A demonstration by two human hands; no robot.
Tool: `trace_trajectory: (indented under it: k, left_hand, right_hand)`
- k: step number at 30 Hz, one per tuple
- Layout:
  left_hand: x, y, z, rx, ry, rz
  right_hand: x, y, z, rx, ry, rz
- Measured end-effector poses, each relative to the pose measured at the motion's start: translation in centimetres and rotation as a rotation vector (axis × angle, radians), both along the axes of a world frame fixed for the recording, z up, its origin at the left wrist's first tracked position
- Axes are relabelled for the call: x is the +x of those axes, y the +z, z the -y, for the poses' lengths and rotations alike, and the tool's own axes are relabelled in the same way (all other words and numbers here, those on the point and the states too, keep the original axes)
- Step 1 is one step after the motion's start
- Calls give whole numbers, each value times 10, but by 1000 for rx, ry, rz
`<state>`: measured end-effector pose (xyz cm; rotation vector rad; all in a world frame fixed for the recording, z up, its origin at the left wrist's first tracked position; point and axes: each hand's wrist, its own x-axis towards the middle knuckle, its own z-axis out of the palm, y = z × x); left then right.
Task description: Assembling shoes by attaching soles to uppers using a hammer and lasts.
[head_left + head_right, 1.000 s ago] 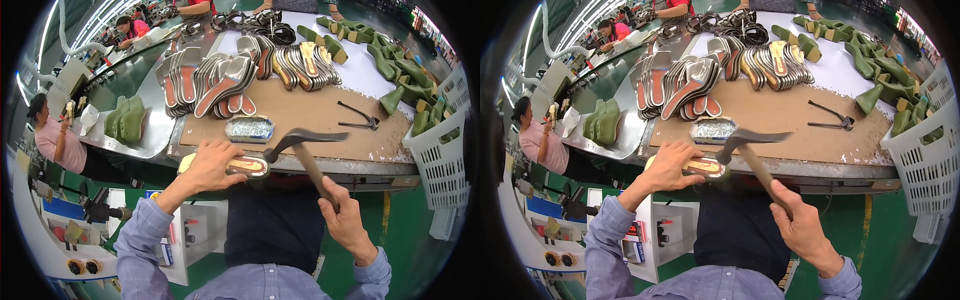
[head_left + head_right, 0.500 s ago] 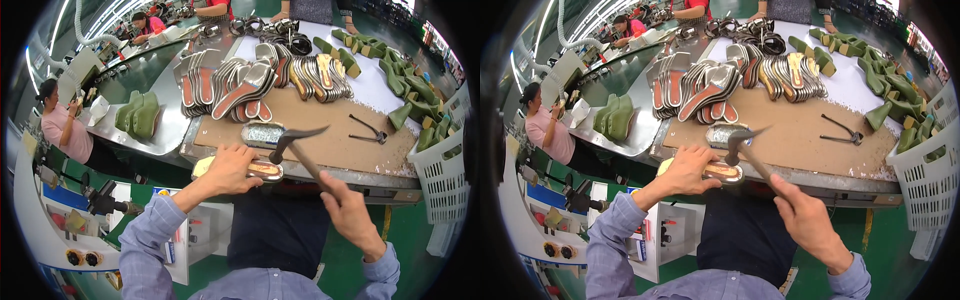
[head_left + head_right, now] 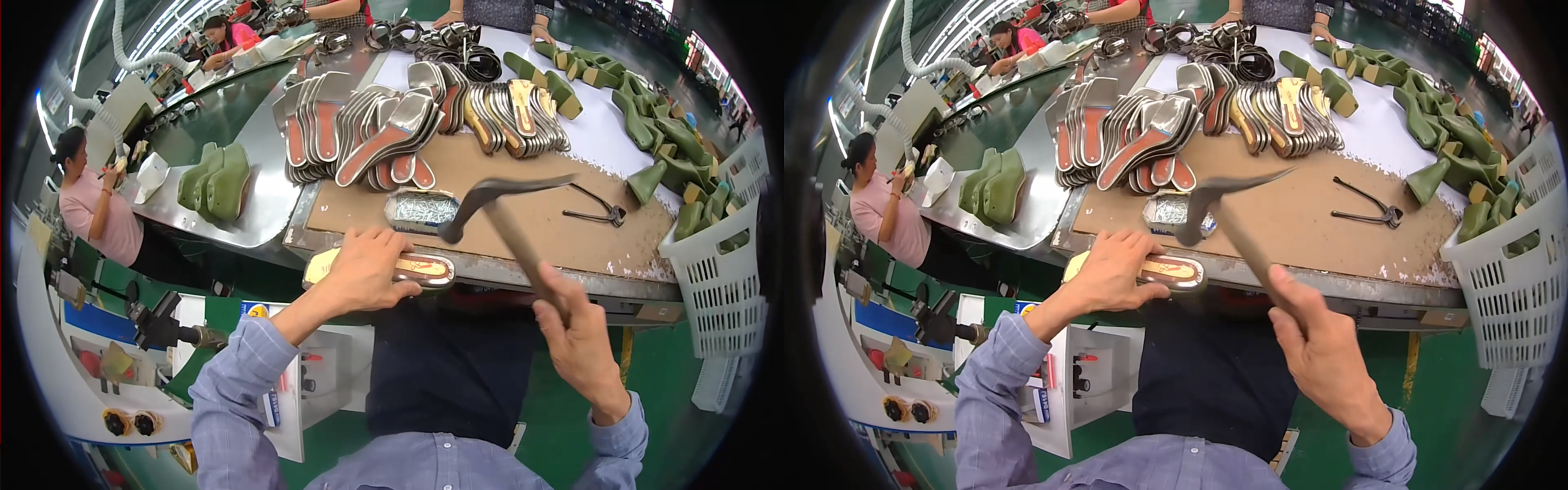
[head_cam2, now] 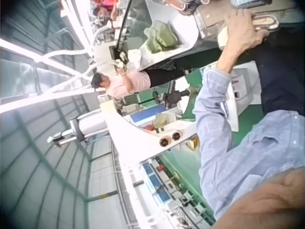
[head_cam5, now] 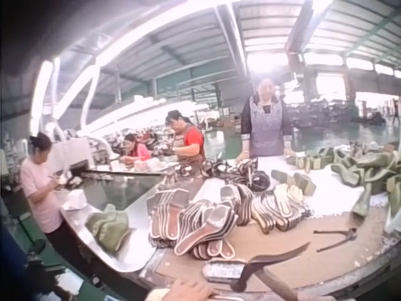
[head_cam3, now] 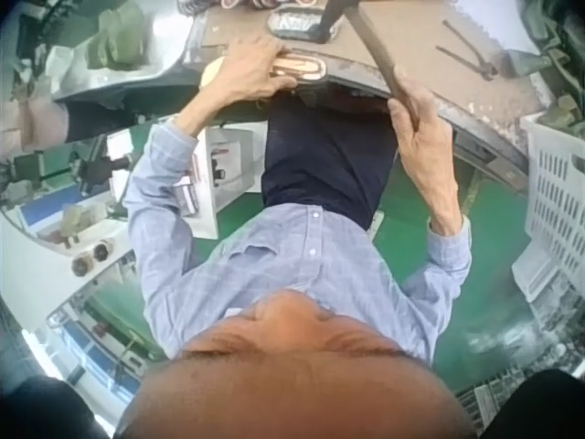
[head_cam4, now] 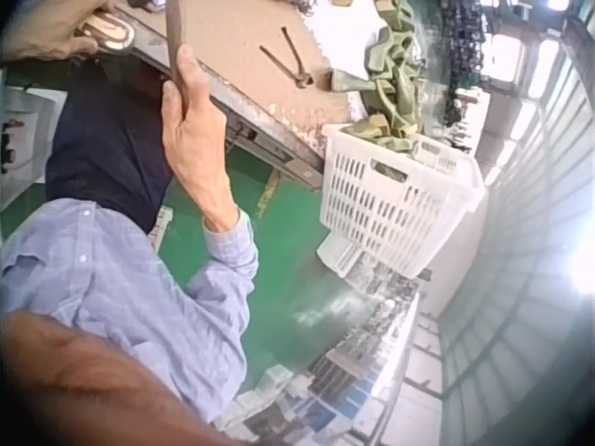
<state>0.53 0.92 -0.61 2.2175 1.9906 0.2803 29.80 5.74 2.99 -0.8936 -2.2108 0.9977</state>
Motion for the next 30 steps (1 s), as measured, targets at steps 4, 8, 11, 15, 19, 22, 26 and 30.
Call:
trace_trajectory:
  k: [4, 8, 11, 15, 19, 22, 26, 30]
  left_hand:
    - [4, 2, -5, -1, -17, -36]
    - [-1, -1, -5, -32, -18, -6]
    - [-2, -8, -4, -4, -50, -106]
    - [13, 0, -18, -176, -162, -178]
    - [-15, 56, -7, 38, 146, 327]
    - [-101, 73, 29, 601, 355, 1024]
    - [-178, -2, 70, 1044, 814, 895]
    - [-206, -83, 58, 736, 1184, 318]
  right_hand:
    - [3, -17, 5, 303, -97, -186]
    - [2, -13, -4, 312, 23, 244]
    - [13, -15, -16, 568, -125, 414]
    - [40, -80, -61, 640, -296, 633]
    - [72, -121, -73, 736, -415, 611]
    - [66, -125, -70, 755, -422, 532]
    - [55, -125, -74, 786, -443, 504]
    - [50, -123, -75, 779, -453, 496]
